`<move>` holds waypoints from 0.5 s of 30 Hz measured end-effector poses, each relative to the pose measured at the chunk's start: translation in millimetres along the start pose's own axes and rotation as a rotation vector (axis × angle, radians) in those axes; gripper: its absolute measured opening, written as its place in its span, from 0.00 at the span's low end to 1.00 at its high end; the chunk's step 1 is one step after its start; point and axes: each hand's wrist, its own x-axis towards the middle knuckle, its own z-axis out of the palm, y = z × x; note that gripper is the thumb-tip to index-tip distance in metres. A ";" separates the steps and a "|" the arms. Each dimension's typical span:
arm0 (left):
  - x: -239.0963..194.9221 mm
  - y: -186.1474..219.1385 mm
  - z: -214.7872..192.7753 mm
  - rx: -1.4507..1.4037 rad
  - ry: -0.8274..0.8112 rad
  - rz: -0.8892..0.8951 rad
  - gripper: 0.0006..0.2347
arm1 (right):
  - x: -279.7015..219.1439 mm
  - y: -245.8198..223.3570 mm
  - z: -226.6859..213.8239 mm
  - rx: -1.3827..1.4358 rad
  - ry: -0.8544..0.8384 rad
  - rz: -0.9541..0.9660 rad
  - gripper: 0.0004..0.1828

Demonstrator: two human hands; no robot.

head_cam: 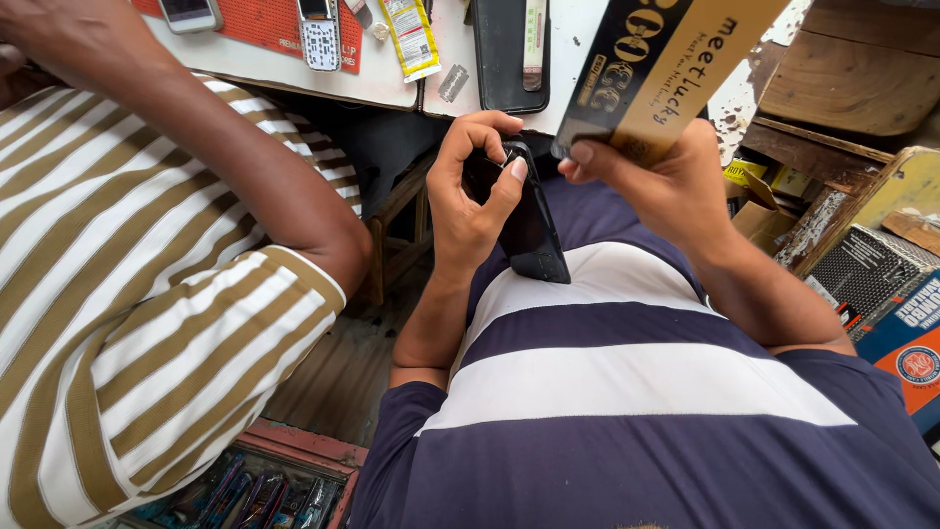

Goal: The person uses a small screwdriver to remove screws from the back of a black smartphone, then uses a card to pry open the back cover. They continue to unscrew components and separate the back panel from the phone body.

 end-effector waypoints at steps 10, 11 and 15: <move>-2.2 0.6 -3.2 0.024 -0.029 0.023 0.06 | -3.1 -8.0 9.4 -0.316 -0.061 -0.104 0.09; -2.2 0.5 -3.2 0.027 -0.030 0.025 0.06 | -2.7 -7.8 9.3 -0.296 -0.069 -0.105 0.08; -1.7 0.7 -2.6 0.048 -0.034 0.017 0.06 | -0.4 -8.1 7.6 -0.293 -0.098 -0.110 0.08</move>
